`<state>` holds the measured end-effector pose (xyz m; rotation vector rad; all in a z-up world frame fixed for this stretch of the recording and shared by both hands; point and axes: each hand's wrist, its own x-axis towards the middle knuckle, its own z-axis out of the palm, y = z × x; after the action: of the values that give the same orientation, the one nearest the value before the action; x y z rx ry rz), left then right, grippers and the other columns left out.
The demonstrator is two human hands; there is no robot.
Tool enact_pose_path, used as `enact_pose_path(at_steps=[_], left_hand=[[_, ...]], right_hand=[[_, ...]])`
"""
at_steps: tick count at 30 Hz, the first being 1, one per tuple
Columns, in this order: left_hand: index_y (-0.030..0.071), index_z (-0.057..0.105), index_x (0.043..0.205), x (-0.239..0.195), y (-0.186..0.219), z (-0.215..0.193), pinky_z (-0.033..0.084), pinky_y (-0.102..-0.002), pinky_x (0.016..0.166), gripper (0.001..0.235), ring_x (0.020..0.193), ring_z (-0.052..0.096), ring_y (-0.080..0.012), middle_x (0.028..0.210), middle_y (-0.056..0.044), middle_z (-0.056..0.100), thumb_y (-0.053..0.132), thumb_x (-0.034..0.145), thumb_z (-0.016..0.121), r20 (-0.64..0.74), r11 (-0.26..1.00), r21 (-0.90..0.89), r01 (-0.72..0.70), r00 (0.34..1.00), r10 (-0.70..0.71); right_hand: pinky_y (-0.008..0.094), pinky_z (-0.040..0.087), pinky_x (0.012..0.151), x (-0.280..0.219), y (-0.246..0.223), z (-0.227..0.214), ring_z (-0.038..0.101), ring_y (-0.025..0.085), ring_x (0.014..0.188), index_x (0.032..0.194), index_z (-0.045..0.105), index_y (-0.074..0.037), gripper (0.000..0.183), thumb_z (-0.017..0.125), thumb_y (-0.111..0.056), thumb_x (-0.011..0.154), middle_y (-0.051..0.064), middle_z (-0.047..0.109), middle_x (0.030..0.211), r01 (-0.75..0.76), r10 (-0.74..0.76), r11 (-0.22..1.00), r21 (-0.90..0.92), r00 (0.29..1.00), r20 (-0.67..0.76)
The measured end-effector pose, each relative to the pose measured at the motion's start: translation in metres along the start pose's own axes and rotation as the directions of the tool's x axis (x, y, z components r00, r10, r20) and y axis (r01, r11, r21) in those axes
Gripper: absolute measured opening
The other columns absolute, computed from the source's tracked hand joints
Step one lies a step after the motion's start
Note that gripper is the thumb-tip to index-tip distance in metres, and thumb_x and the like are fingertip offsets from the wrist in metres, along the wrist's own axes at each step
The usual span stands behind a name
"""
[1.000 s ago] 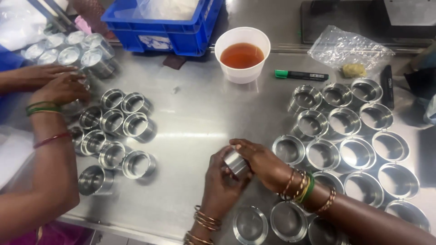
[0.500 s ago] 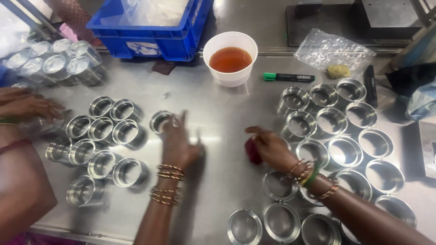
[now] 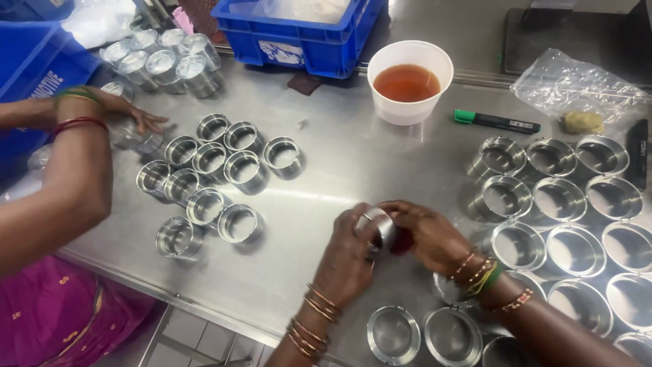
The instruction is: Organizing, marking, and cleaning metal rings on a stainless steel workstation.
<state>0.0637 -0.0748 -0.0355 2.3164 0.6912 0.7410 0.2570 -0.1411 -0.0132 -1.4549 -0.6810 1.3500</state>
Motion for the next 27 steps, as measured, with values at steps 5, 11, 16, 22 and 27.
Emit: enact_pose_path(at_steps=[5, 11, 16, 22, 27], left_hand=[[0.004, 0.051, 0.125, 0.028, 0.062, -0.043, 0.058, -0.034, 0.086, 0.063, 0.098, 0.075, -0.0293, 0.105, -0.020, 0.074, 0.031, 0.078, 0.084, 0.339, 0.747, -0.042, 0.664, 0.713, -0.614], [0.003, 0.045, 0.140, 0.006, 0.049, -0.007, 0.061, -0.036, 0.077, 0.073, 0.086, 0.070, -0.0241, 0.099, -0.021, 0.070, 0.023, 0.081, 0.082, 0.039, 0.807, -0.420, 0.415, 0.897, -0.441], [0.002, 0.053, 0.133, 0.017, 0.008, 0.012, 0.063, -0.031, 0.084, 0.069, 0.100, 0.073, -0.0149, 0.114, -0.012, 0.073, 0.026, 0.078, 0.086, 0.029, 0.824, -0.508, 0.251, 0.961, -0.275], [0.009, 0.053, 0.137, 0.043, -0.045, -0.054, 0.055, -0.042, 0.094, 0.080, 0.113, 0.062, -0.0313, 0.124, -0.017, 0.064, 0.040, 0.071, 0.086, 0.031, 0.869, 0.319, 0.377, 0.913, -0.407], [0.010, 0.050, 0.140, 0.052, -0.059, -0.064, 0.044, -0.059, 0.098, 0.078, 0.120, 0.051, -0.0421, 0.132, -0.024, 0.056, 0.038, 0.074, 0.081, -0.179, 0.616, 0.767, 0.179, 0.982, -0.063]], right_hand=[[0.033, 0.040, 0.078, -0.013, -0.009, 0.030, 0.046, 0.023, 0.090, 0.139, 0.070, -0.004, 0.040, 0.049, -0.021, 0.109, 0.015, 0.070, 0.118, -0.150, 0.151, 0.988, 0.030, 0.987, -0.052], [0.027, 0.055, 0.082, -0.026, -0.035, 0.028, 0.064, 0.005, 0.104, 0.140, 0.059, -0.007, 0.045, 0.044, -0.026, 0.101, -0.006, 0.069, 0.121, -0.188, 0.200, 0.963, 0.192, 0.979, -0.041], [0.030, 0.049, 0.068, -0.019, -0.009, 0.010, 0.054, 0.019, 0.081, 0.148, 0.056, -0.010, 0.044, 0.046, -0.024, 0.107, 0.017, 0.069, 0.106, -0.017, 0.016, 0.998, -0.066, 0.999, -0.029], [0.034, 0.063, 0.067, 0.028, -0.004, -0.118, 0.072, 0.024, 0.085, 0.145, 0.051, -0.012, 0.039, 0.045, -0.011, 0.107, 0.021, 0.069, 0.111, 0.293, -0.641, 0.604, -0.741, 0.732, -0.232], [0.040, 0.057, 0.051, 0.055, -0.045, -0.146, 0.069, 0.029, 0.064, 0.147, 0.045, -0.012, 0.038, 0.042, -0.013, 0.109, 0.025, 0.070, 0.095, -0.042, -0.424, 0.752, -0.658, 0.734, -0.531]])
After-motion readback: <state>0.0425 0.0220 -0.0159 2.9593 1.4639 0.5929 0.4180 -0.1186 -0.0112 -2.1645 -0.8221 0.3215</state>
